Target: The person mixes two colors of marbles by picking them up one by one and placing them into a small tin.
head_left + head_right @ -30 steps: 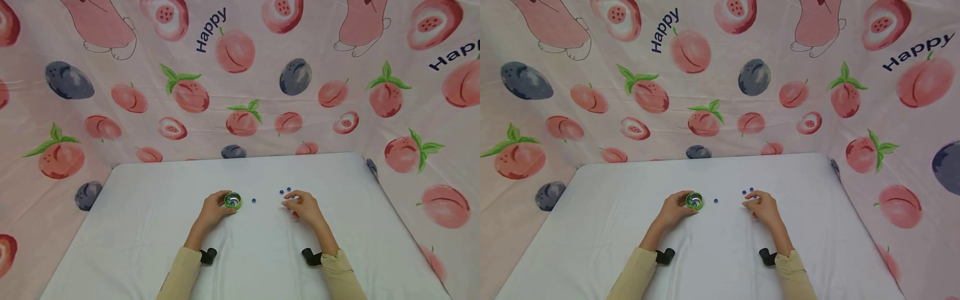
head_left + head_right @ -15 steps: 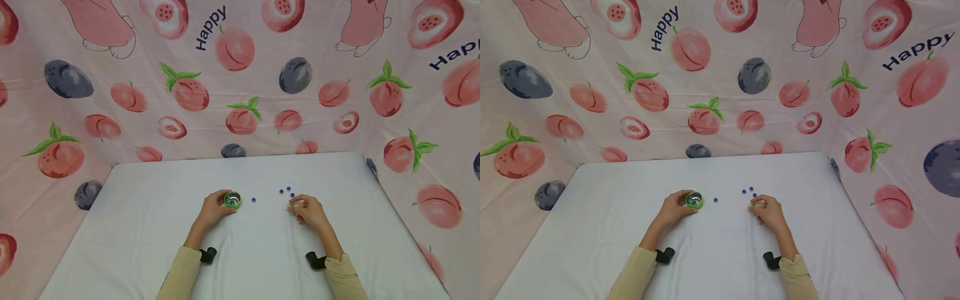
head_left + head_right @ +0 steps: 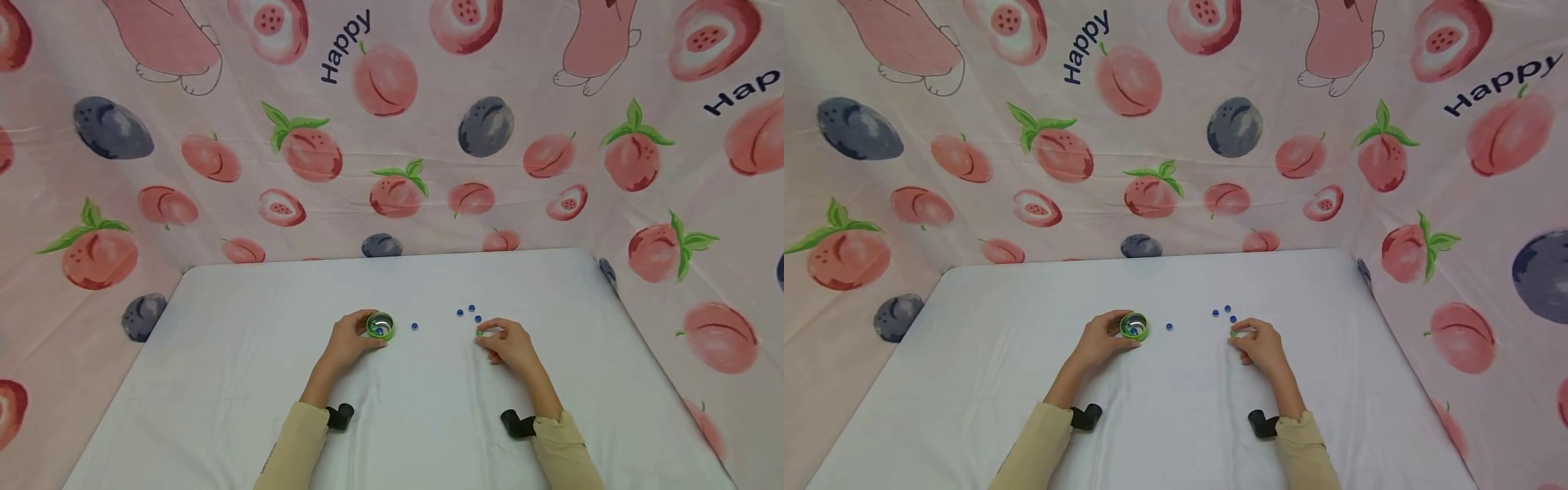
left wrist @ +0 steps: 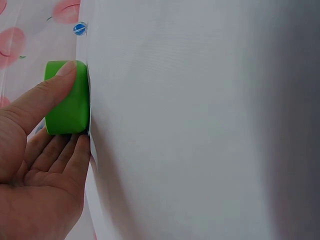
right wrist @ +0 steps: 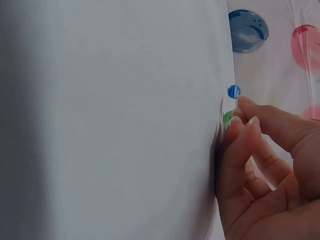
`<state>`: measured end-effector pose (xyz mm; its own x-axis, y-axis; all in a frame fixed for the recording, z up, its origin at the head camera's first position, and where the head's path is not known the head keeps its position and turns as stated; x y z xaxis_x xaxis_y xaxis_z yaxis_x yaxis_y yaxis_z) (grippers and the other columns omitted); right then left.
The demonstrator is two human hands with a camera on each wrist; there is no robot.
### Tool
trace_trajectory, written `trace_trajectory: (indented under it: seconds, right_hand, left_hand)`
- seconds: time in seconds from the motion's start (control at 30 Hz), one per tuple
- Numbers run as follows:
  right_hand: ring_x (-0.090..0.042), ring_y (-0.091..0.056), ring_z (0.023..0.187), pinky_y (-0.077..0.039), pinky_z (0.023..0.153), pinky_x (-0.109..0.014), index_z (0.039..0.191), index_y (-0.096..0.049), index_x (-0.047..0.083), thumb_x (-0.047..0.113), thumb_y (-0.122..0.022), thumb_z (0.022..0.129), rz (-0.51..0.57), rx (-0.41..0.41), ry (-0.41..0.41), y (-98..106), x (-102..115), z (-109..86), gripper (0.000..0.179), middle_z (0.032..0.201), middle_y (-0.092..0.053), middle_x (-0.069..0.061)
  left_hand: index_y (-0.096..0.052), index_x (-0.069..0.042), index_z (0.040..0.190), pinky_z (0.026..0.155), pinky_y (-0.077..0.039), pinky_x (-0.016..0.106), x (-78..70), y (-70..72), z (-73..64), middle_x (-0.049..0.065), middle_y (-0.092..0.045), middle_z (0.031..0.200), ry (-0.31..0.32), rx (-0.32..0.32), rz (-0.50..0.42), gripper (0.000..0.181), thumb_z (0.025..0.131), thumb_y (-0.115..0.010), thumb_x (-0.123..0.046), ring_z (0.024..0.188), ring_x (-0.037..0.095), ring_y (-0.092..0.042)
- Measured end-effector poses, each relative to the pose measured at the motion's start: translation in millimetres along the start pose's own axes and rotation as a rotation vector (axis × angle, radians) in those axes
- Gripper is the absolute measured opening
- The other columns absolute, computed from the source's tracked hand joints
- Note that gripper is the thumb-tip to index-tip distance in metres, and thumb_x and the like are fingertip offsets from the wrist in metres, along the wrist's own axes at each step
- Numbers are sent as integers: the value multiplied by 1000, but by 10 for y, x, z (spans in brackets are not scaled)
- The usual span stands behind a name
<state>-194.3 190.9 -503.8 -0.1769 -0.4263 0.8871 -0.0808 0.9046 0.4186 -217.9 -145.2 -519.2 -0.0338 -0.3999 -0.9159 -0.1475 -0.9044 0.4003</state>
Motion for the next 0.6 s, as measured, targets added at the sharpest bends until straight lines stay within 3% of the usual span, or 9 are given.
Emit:
trace_trajectory:
  seconds: [0.37, 0.6]
  right_hand:
    - [-6, -52, 46, -47, 46, -16, 120, -71, -6, 5, -75, 96, -20, -27, -64, 7, -15, 71, 27, 59, -59, 0]
    - [-6, -52, 44, -47, 44, -16, 117, -71, -6, 7, -75, 96, -21, -25, -45, -11, -39, 101, 25, 62, -62, 0]
  left_hand:
    - [-61, 7, 140, 113, -53, 43, -3, 2, 4, 25, -66, 138, -5, 2, 2, 65, 80, -88, 7, 134, 40, -62]
    - [-61, 7, 140, 114, -53, 44, 1, 17, 8, 25, -66, 138, 0, 1, 7, 66, 80, -88, 7, 134, 40, -62]
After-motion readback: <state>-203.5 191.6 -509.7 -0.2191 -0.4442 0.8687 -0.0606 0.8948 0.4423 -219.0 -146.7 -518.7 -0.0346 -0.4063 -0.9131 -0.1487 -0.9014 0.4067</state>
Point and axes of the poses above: each hand's wrist, its own z-axis towards the middle knuckle, its own y-axis out of the back of the hand, x = y × z, the point moved 1 cm from there along z, towards the middle knuckle
